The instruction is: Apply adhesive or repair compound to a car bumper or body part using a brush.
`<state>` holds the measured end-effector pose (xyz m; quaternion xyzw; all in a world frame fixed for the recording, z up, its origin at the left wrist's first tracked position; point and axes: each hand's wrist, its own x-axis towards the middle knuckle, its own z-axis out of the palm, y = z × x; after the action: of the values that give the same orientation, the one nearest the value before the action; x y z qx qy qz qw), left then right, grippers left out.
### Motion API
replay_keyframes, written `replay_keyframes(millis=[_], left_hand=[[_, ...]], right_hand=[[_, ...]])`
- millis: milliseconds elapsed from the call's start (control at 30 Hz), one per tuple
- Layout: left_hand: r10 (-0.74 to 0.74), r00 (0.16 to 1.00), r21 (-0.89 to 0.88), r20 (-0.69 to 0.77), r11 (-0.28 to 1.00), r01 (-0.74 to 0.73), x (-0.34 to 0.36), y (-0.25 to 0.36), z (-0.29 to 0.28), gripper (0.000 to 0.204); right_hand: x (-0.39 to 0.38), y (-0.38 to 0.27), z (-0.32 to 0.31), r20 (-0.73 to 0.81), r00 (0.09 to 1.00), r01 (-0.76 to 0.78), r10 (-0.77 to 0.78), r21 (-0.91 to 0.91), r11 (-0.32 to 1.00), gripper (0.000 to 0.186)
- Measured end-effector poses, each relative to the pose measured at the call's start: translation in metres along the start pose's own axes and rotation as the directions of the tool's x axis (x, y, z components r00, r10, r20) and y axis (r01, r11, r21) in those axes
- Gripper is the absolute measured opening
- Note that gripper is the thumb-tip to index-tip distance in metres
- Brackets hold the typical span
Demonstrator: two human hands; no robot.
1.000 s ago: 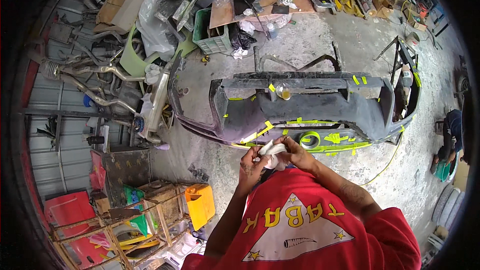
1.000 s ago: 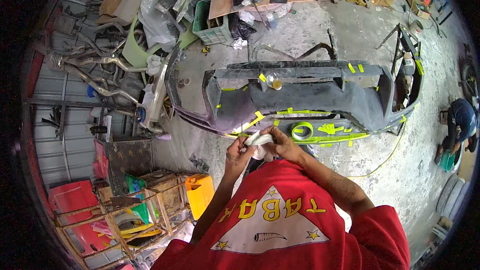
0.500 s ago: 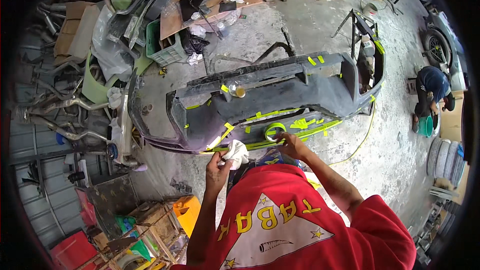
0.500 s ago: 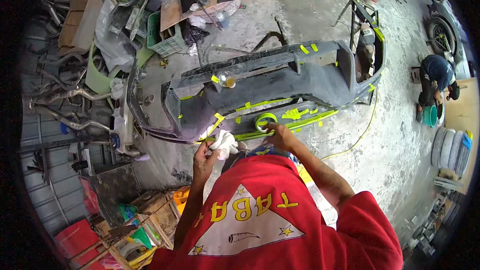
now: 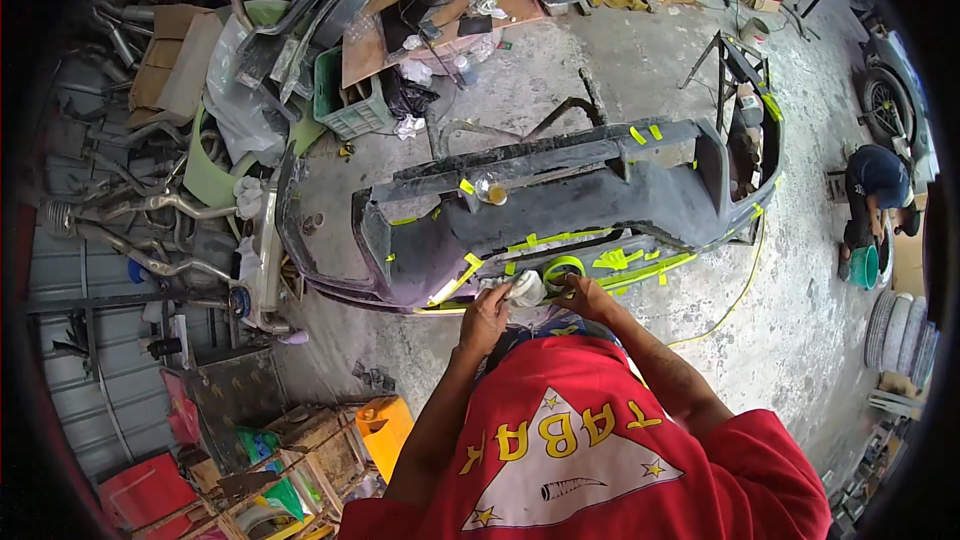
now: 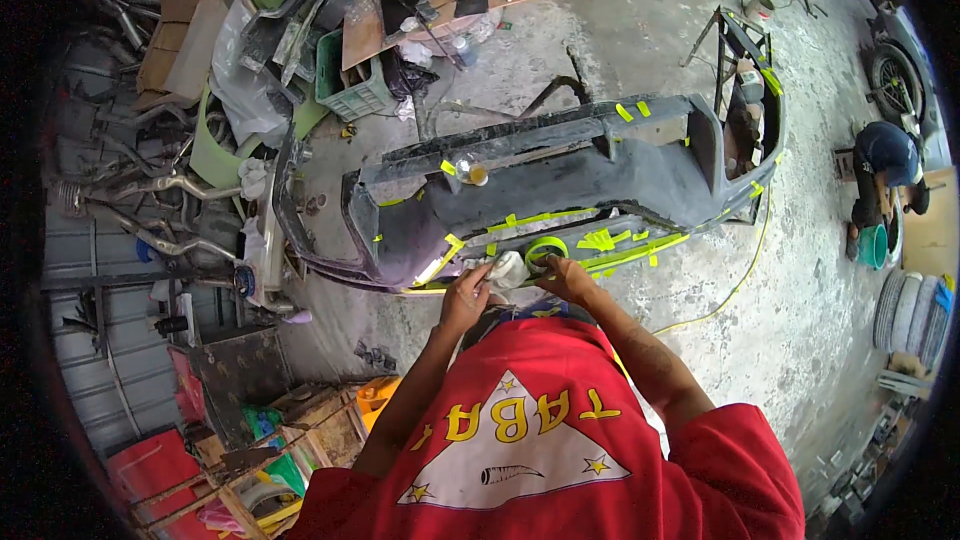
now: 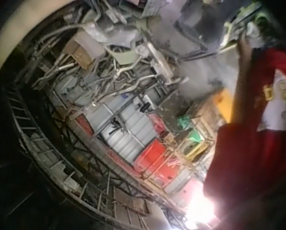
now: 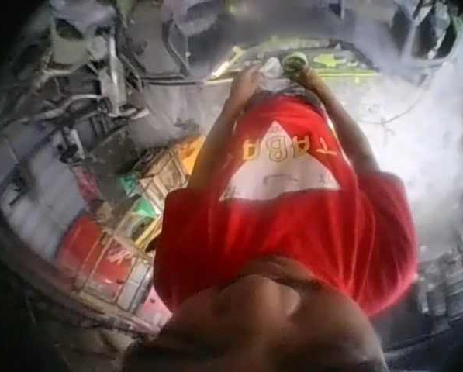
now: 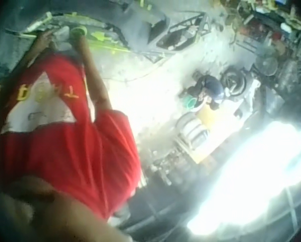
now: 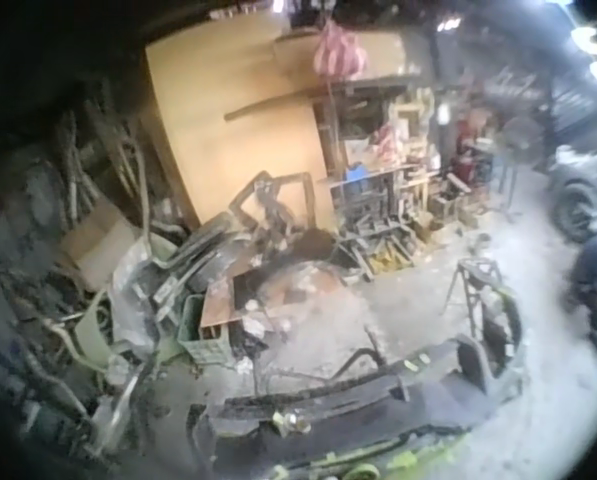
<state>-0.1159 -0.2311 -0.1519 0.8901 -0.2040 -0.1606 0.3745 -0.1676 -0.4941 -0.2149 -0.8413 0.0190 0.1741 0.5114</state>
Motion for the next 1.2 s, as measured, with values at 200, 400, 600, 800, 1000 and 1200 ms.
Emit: replay_keyframes(millis=[200, 400, 600, 800, 1000, 1200], left_hand=[[-0.047, 0.99, -0.132, -0.132, 0.991, 0.03, -0.012, 0.007, -0.028, 0.031], [-0.22, 0.964, -0.137, -0.149, 0.97, 0.2, -0.058, -0.016, -0.05, 0.021], [-0.375, 0.905, -0.191, -0.201, 0.921, 0.34, -0.111, -0.026, -0.047, 0.021], [-0.546, 0.794, -0.253, -0.27, 0.835, 0.488, -0.182, -0.06, -0.033, 0.02], [-0.628, 0.707, -0.172, -0.325, 0.775, 0.608, -0.234, -0.078, -0.025, 0.021], [-0.69, 0.668, -0.249, -0.281, 0.724, 0.643, -0.258, -0.108, -0.023, 0.019]], right_hand=[[-0.007, -0.02, -0.031, 0.012, 0.997, -0.073, 0.073, 0.05, 0.996, 0.046], [0.064, -0.094, -0.058, -0.322, 0.929, 0.179, -0.182, -0.039, 0.983, 0.041], [0.148, -0.099, -0.041, -0.418, 0.873, 0.052, -0.251, -0.432, 0.9, 0.063], [0.173, -0.098, -0.011, -0.479, 0.872, -0.117, -0.104, -0.41, 0.904, 0.072], [0.183, -0.108, 0.002, -0.559, 0.826, -0.234, -0.07, -0.455, 0.859, 0.071], [0.193, -0.11, 0.004, -0.582, 0.813, -0.254, -0.015, -0.377, 0.891, 0.059]])
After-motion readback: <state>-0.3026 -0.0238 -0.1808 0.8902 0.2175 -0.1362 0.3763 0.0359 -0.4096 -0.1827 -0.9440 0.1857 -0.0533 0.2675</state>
